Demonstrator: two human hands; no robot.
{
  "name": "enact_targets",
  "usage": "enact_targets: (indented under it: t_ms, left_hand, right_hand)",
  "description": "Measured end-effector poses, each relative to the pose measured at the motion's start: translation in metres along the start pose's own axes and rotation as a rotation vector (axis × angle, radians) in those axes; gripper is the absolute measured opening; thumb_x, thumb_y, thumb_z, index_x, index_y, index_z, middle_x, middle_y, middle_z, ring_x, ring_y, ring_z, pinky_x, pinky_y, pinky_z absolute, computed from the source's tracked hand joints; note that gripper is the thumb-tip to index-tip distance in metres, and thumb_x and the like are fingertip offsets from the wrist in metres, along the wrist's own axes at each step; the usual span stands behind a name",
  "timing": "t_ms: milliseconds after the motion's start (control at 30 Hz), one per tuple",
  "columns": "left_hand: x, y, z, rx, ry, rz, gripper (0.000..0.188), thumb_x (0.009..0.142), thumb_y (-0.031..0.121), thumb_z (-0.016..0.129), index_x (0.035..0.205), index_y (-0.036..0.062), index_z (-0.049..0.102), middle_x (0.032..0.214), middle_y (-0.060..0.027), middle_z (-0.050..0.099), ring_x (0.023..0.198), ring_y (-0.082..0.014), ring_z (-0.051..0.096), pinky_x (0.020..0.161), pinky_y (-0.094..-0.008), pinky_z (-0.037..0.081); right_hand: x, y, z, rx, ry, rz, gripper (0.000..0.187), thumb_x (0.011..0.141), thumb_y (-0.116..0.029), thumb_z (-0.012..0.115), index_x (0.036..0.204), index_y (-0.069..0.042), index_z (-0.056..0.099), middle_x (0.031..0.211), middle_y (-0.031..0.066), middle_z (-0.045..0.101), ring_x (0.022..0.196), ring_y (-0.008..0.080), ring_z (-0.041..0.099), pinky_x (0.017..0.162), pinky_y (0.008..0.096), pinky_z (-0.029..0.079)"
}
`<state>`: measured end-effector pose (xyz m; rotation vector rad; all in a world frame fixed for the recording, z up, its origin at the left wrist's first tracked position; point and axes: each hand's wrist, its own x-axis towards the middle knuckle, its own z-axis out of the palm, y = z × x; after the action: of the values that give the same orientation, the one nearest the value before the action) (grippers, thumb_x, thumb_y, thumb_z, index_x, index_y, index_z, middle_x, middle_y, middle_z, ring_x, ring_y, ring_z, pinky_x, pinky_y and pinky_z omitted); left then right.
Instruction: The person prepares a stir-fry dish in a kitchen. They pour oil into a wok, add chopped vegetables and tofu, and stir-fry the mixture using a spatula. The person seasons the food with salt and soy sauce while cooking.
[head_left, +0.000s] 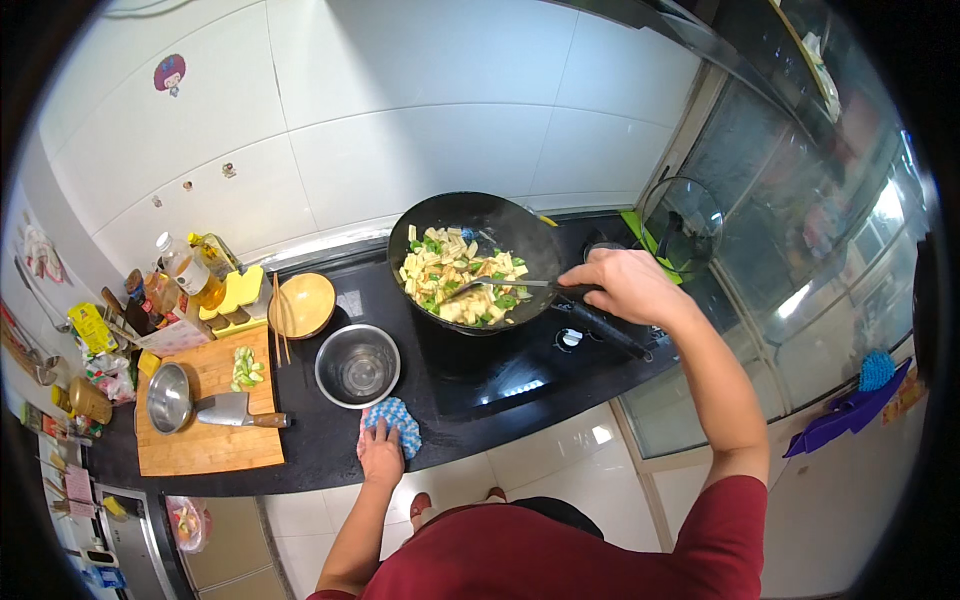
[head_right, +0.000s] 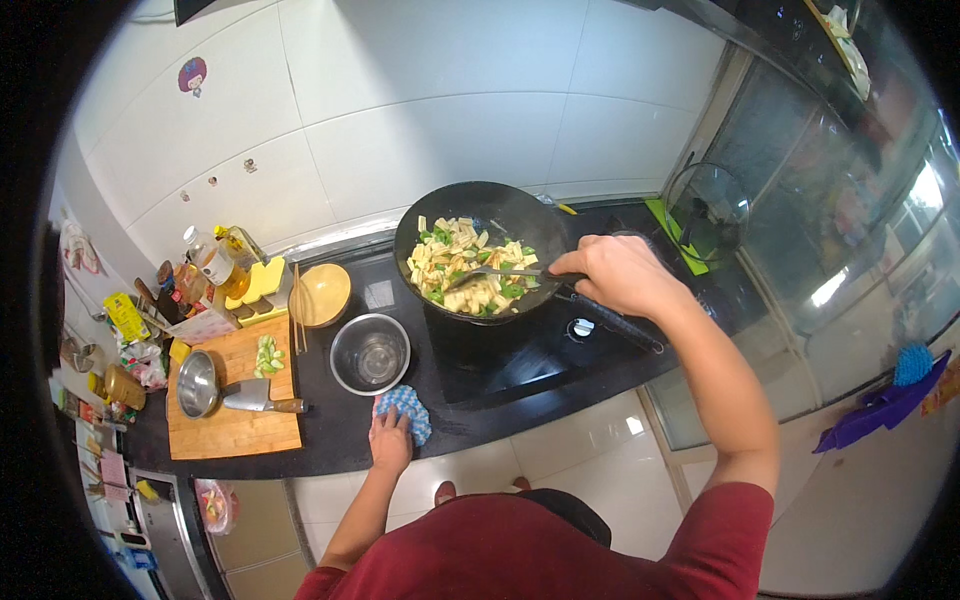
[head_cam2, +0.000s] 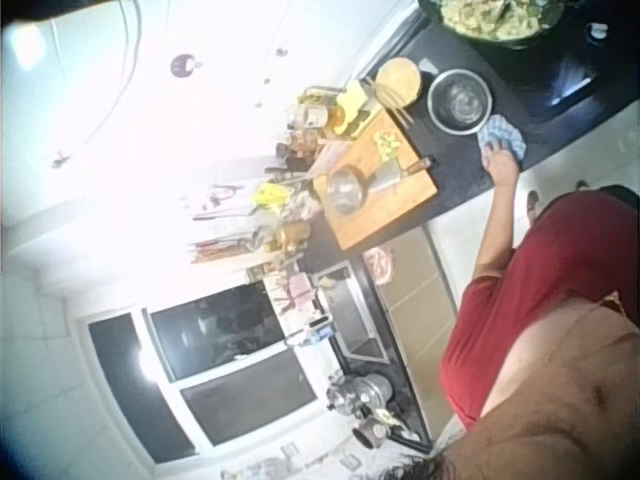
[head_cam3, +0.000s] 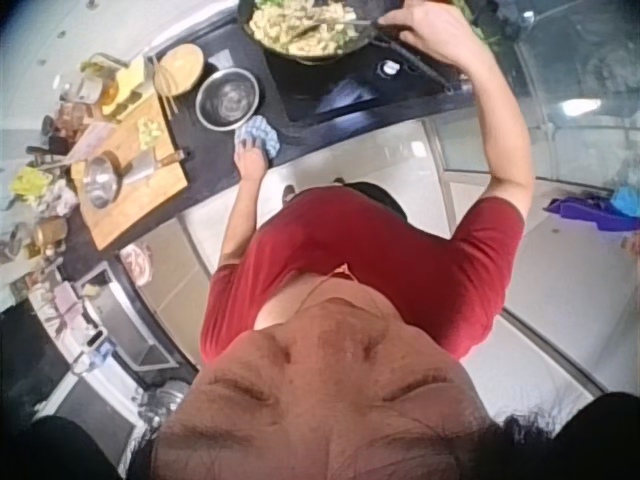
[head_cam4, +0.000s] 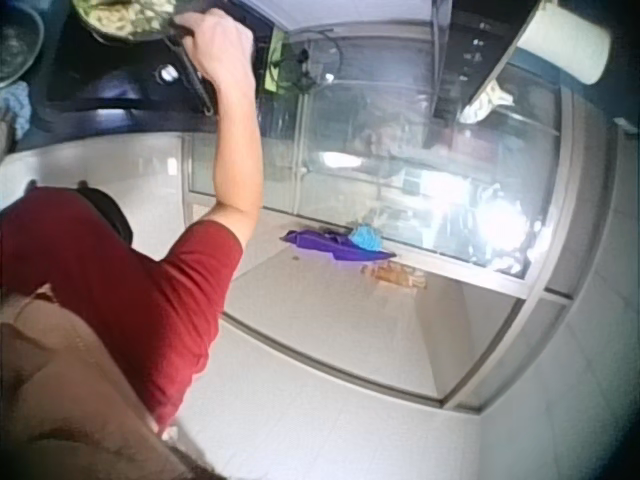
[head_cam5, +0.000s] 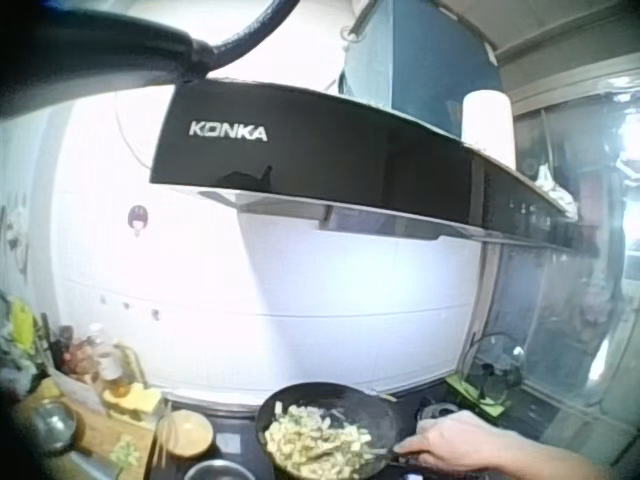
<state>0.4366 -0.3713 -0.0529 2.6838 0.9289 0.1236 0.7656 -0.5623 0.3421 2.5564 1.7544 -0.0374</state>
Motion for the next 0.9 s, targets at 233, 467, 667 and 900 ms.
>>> enact_targets:
  t_ms: [233,467,667,900]
  left_hand:
    - [-0.005,-0.002,-0.004,0.016,0.005,0.004,0.04,0.08,0.011,0.061,0.12,0.0104,0.067,0.144,-0.015,0.048,0.124,-0.0402,0.046,0.103,-0.0524,0.04]
    - [0.0,0.0,-0.002,-0.002,-0.018,0.033,0.043,0.079,0.009,0.062,0.122,0.0102,0.066,0.146,-0.0142,0.045,0.123,-0.0404,0.047,0.101,-0.0517,0.041]
    - [-0.002,0.001,-0.014,0.059,-0.066,0.021,0.039,0.083,0.01,0.062,0.122,0.0094,0.066,0.147,-0.0136,0.044,0.127,-0.0387,0.045,0.101,-0.0517,0.046]
    - [0.001,0.004,-0.008,0.032,-0.079,-0.023,0.039,0.084,0.011,0.062,0.123,0.0101,0.066,0.15,-0.0135,0.042,0.129,-0.0392,0.043,0.102,-0.0533,0.043]
  right_hand:
    - [-0.029,-0.036,-0.044,-0.179,-0.171,0.026,0.03,0.079,-0.015,0.07,0.108,-0.019,0.074,0.092,0.0104,0.069,0.09,0.0299,0.068,0.076,0.0416,0.054]
    - [0.026,-0.008,0.066,-0.243,0.182,0.002,0.025,0.08,-0.009,0.06,0.099,-0.017,0.073,0.087,0.0119,0.066,0.081,0.0299,0.069,0.067,0.0404,0.055]
    - [0.018,0.01,0.02,-0.396,0.188,0.05,0.023,0.08,-0.008,0.06,0.095,-0.018,0.074,0.088,0.0098,0.067,0.085,0.0277,0.069,0.072,0.0395,0.055]
    - [0.005,0.011,0.018,-0.384,0.059,0.023,0.022,0.078,-0.008,0.061,0.094,-0.017,0.075,0.092,0.0103,0.068,0.087,0.0279,0.069,0.072,0.04,0.056]
